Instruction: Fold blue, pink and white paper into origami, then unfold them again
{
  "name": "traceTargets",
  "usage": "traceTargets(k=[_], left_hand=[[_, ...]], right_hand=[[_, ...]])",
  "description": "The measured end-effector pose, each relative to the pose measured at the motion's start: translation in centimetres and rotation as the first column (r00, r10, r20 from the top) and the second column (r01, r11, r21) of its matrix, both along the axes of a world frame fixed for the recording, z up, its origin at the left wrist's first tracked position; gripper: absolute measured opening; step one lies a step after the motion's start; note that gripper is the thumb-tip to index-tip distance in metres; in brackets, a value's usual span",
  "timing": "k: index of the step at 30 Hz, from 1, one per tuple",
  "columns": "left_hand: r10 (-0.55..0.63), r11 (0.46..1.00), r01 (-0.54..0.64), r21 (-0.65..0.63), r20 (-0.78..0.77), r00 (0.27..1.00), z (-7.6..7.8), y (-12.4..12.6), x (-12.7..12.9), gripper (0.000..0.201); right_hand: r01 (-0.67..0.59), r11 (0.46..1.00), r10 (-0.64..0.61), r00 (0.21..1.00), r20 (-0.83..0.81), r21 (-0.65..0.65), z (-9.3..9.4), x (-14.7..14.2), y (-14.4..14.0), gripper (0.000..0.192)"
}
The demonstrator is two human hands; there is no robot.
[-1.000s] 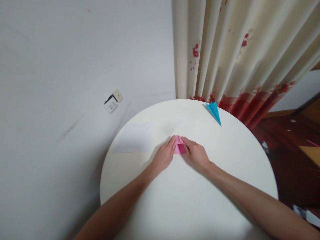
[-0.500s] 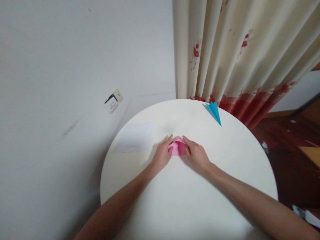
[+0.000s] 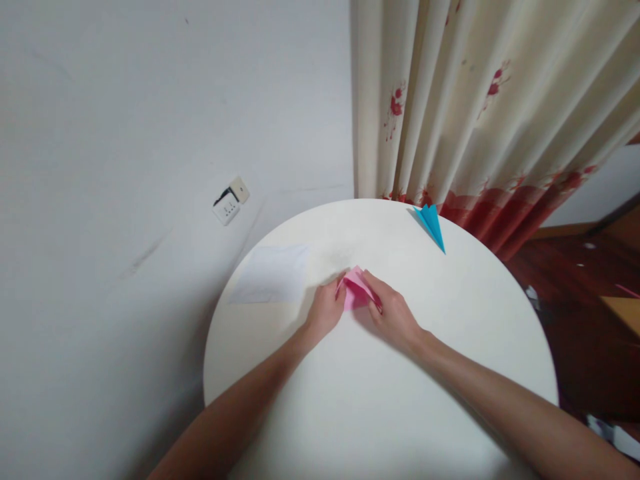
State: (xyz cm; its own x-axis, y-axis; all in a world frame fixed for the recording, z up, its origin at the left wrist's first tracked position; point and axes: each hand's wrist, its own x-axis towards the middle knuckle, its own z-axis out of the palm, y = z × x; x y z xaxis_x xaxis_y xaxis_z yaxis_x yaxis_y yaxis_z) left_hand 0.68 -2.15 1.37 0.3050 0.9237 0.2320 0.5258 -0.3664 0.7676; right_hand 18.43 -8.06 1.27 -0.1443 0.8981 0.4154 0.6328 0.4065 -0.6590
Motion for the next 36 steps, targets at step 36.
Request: traceTargets(k=[36], left_hand=[[-0.313, 0.905, 0.381, 0.191, -0.307, 0.899, -0.8, 0.0, -0.2, 0.045]], right_hand=[[0.168, 0.971, -0.151, 0.983, 0.109, -0.171, -1.6, 2.6, 3.1, 0.022]])
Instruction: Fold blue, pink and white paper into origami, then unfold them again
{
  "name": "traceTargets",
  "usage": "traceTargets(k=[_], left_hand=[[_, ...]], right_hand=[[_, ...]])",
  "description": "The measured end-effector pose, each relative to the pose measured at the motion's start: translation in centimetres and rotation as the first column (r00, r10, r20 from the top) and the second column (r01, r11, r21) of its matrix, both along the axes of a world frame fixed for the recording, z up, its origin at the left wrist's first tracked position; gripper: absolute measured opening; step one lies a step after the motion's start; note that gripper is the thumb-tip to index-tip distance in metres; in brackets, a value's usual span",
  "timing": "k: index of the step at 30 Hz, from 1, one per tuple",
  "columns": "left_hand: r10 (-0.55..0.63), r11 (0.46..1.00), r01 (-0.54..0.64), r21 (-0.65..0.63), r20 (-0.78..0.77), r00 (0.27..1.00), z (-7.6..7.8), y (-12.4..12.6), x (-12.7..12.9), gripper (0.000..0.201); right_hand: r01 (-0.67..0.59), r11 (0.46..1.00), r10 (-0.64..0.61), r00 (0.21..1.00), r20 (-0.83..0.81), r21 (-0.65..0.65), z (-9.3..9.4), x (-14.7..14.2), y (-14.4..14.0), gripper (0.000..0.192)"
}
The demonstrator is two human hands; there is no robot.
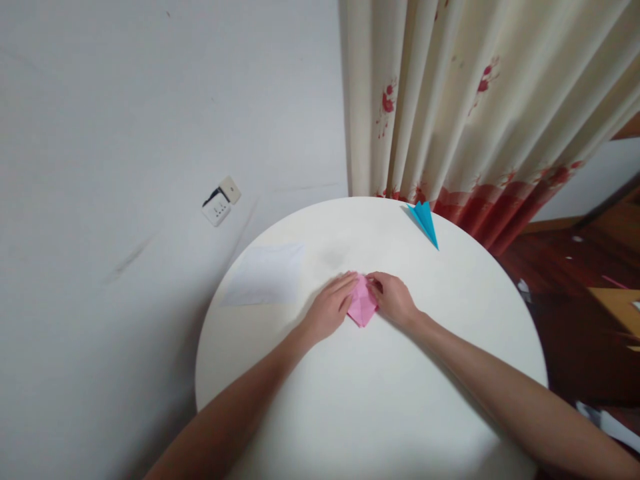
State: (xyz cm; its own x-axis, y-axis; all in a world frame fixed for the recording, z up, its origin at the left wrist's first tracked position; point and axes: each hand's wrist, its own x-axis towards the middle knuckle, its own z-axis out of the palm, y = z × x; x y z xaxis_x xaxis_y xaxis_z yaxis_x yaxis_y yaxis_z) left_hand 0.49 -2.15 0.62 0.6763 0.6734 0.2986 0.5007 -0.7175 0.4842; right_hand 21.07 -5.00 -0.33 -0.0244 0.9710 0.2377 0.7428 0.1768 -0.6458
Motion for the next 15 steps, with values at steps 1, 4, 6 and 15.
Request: traceTargets(k=[1, 4, 6, 15], left_hand=[[-0.035, 0.999, 0.036, 0.016, -0.071, 0.997, -0.1, -0.2, 0.1, 0.045], [-0.06, 0.995, 0.078, 0.06, -0.255, 0.965, -0.5, -0.6, 0.4, 0.047], [-0.045, 0.99, 0.087, 0.108, -0.348, 0.937, -0.8, -0.8, 0.4, 0.049], [0.093, 0.976, 0.009, 0.215, -0.457, 0.885, -0.7, -0.8, 0.4, 0.054]], right_hand=[[-0.007, 1.0, 0.006, 0.996, 0.085, 0.008, 0.3, -0.1, -0.1, 0.021], [-0.049, 0.998, 0.037, 0.959, 0.281, 0.035, 0.6, -0.6, -0.5, 0.024], [-0.092, 0.994, 0.067, 0.93, 0.361, 0.052, 0.3, -1.2, -1.0, 0.031], [-0.114, 0.993, 0.119, 0.85, 0.514, -0.041, -1.3, -3.1, -2.6, 0.059]])
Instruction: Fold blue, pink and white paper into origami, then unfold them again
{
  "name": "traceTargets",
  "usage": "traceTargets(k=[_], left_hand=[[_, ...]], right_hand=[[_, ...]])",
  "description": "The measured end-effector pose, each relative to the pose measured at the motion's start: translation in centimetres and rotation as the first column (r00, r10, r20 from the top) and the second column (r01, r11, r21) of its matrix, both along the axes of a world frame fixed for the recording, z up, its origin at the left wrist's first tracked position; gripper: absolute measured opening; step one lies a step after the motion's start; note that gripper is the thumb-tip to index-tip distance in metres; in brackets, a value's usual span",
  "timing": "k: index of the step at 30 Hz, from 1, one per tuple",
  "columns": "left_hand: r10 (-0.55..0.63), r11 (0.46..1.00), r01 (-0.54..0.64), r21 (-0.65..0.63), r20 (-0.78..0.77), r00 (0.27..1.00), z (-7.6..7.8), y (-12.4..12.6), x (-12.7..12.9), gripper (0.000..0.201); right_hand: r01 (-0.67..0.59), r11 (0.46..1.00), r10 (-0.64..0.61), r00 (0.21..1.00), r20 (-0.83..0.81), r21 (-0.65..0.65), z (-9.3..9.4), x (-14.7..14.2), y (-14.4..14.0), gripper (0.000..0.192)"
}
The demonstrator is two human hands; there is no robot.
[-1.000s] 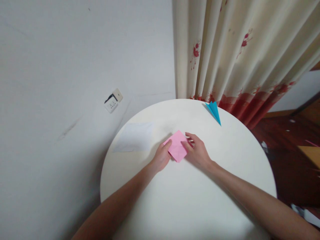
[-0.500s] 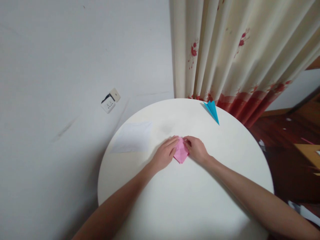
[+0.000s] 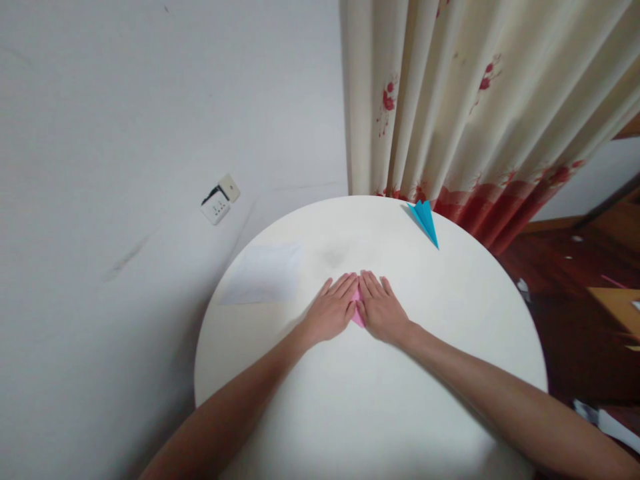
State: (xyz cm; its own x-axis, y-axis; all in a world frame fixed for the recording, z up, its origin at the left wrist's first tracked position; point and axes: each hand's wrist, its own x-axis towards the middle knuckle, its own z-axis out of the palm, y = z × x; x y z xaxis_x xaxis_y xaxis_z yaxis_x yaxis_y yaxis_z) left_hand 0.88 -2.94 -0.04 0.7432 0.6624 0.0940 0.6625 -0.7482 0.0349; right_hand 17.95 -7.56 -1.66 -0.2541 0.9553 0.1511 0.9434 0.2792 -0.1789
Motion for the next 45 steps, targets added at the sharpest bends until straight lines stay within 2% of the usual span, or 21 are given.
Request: traceTargets(k=[7, 14, 17, 19, 21, 26, 30, 36, 38, 40, 42, 45], left_hand=[[0.058, 0.99, -0.056, -0.132, 0.006, 0.998, 0.3, 1.4, -0.3, 0.058], [0.226, 0.966, -0.203, -0.159, 0.143, 0.963, -0.3, 3.0, -0.4, 0.049], [0.15, 0.982, -0.128, -0.14, 0.16, 0.976, -0.1, 2.5, -0.5, 0.05], [0.049, 0.993, -0.035, -0.112, 0.124, 0.991, 0.0, 2.0, -0.5, 0.051], [-0.005, 0.996, 0.012, -0.085, 0.076, 0.997, -0.1, 1.6, -0.5, 0.052], [0.001, 0.999, -0.001, -0.032, 0.023, 1.0, -0.5, 1.6, -0.5, 0.054], [0.002, 1.0, -0.002, -0.015, -0.001, 1.0, -0.3, 1.6, -0.5, 0.055], [0.002, 1.0, -0.002, -0.006, -0.009, 1.0, -0.2, 1.5, -0.4, 0.056], [0.001, 1.0, -0.001, -0.005, -0.008, 1.0, -0.2, 1.5, -0.4, 0.056], [0.0, 1.0, -0.001, -0.009, -0.001, 1.0, -0.2, 1.5, -0.5, 0.056], [-0.005, 1.0, 0.005, -0.014, 0.007, 1.0, -0.2, 1.5, -0.5, 0.056], [-0.011, 1.0, 0.011, -0.019, 0.023, 1.0, -0.3, 1.5, -0.5, 0.055]], right_hand=[[0.006, 1.0, -0.006, 1.0, 0.009, -0.015, 0.1, 0.0, 0.1, 0.061], [0.007, 1.0, -0.007, 1.0, 0.014, -0.02, 0.0, 0.0, 0.0, 0.061], [0.007, 1.0, -0.006, 1.0, 0.013, -0.019, 0.1, 0.1, 0.2, 0.062], [0.008, 1.0, -0.007, 1.0, 0.013, -0.018, 0.1, 0.1, 0.3, 0.062], [0.007, 1.0, -0.007, 1.0, 0.013, -0.015, 0.1, 0.1, 0.4, 0.062], [0.017, 1.0, -0.016, 1.0, 0.015, -0.015, 0.2, 0.0, 0.4, 0.062], [0.064, 0.996, -0.062, 0.998, 0.03, -0.062, 0.5, 0.9, 0.6, 0.064], [0.257, 0.954, -0.259, 0.966, 0.011, -0.156, 1.0, 5.1, 2.1, 0.056], [0.344, 0.93, -0.352, 0.935, -0.042, -0.132, 1.1, 5.9, 2.7, 0.055], [0.374, 0.925, -0.38, 0.919, -0.109, -0.075, 1.2, 5.7, 3.1, 0.055], [0.302, 0.953, -0.3, 0.942, -0.151, -0.012, 1.1, 4.6, 3.1, 0.056], [0.067, 0.997, -0.064, 0.99, -0.124, 0.023, 0.7, 2.2, 2.4, 0.057]])
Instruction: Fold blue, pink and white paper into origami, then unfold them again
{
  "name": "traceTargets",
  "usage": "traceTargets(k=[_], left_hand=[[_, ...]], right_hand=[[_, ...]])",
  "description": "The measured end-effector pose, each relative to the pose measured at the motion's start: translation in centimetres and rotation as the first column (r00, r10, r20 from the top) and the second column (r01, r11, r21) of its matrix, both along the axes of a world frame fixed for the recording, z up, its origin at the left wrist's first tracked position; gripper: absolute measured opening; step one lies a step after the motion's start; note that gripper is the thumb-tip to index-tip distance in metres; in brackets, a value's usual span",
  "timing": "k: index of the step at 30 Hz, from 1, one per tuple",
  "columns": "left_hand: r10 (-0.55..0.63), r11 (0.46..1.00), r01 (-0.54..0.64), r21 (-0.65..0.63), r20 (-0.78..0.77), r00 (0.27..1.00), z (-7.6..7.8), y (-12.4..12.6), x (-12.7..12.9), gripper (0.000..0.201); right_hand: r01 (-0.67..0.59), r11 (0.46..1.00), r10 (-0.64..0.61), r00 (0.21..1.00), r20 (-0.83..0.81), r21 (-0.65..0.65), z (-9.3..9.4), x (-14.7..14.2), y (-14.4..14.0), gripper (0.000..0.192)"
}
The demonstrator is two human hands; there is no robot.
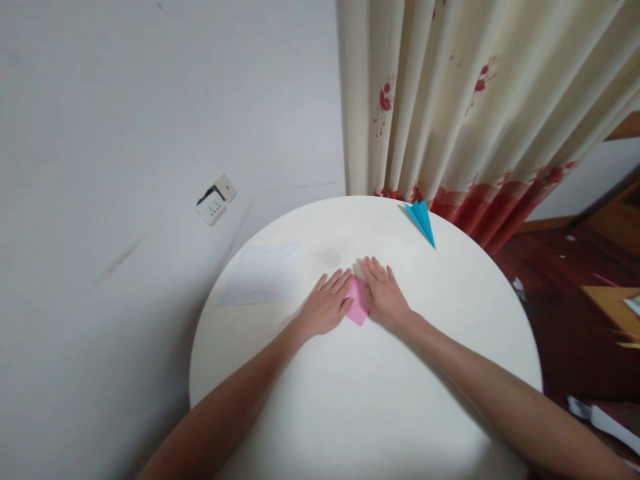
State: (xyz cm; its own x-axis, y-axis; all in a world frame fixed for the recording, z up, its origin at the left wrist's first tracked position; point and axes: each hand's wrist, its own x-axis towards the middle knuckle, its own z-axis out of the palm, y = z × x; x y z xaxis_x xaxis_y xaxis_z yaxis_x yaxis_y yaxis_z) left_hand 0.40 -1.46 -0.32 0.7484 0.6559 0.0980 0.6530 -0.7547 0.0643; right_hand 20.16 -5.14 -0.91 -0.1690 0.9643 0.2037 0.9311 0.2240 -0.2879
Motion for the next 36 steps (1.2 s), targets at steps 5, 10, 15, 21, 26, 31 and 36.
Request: traceTargets(k=[5, 10, 15, 21, 26, 31, 36], left_hand=[[0.015, 1.0, -0.015, -0.015, 0.008, 1.0, -0.1, 0.0, 0.1, 0.054], [0.091, 0.995, -0.091, -0.03, -0.012, 0.996, -0.3, 0.3, -1.0, 0.055], [0.181, 0.982, -0.182, -0.055, -0.014, 0.983, -0.8, 1.4, -3.2, 0.055], [0.224, 0.969, -0.187, -0.161, 0.253, 0.941, 0.0, 2.5, -3.3, 0.051], [-0.074, 0.941, 0.16, -0.298, 0.28, 0.957, 1.4, 1.4, -2.5, 0.047], [-0.136, 0.905, 0.202, -0.375, 0.195, 0.971, 1.8, 1.7, -2.8, 0.058], [-0.113, 0.899, 0.189, -0.395, 0.208, 0.972, 1.6, 2.2, -3.0, 0.059]], right_hand=[[-0.081, 0.996, 0.084, 0.993, 0.081, -0.042, -0.4, -1.7, -1.0, 0.057], [-0.084, 0.995, 0.089, 0.989, 0.117, -0.044, -0.2, -1.3, -1.1, 0.059], [-0.08, 0.996, 0.084, 0.989, 0.125, -0.039, -0.5, -1.3, -1.0, 0.061], [-0.073, 0.997, 0.076, 0.989, 0.123, -0.027, -0.8, -1.4, -0.9, 0.061], [-0.076, 0.996, 0.08, 0.991, 0.108, -0.044, -0.7, -1.4, -0.8, 0.06], [-0.285, 0.945, 0.295, 0.954, 0.044, -0.163, 0.5, 1.2, -0.3, 0.055], [-0.46, 0.855, 0.457, 0.887, -0.073, -0.239, 1.6, 4.3, 0.1, 0.061]])
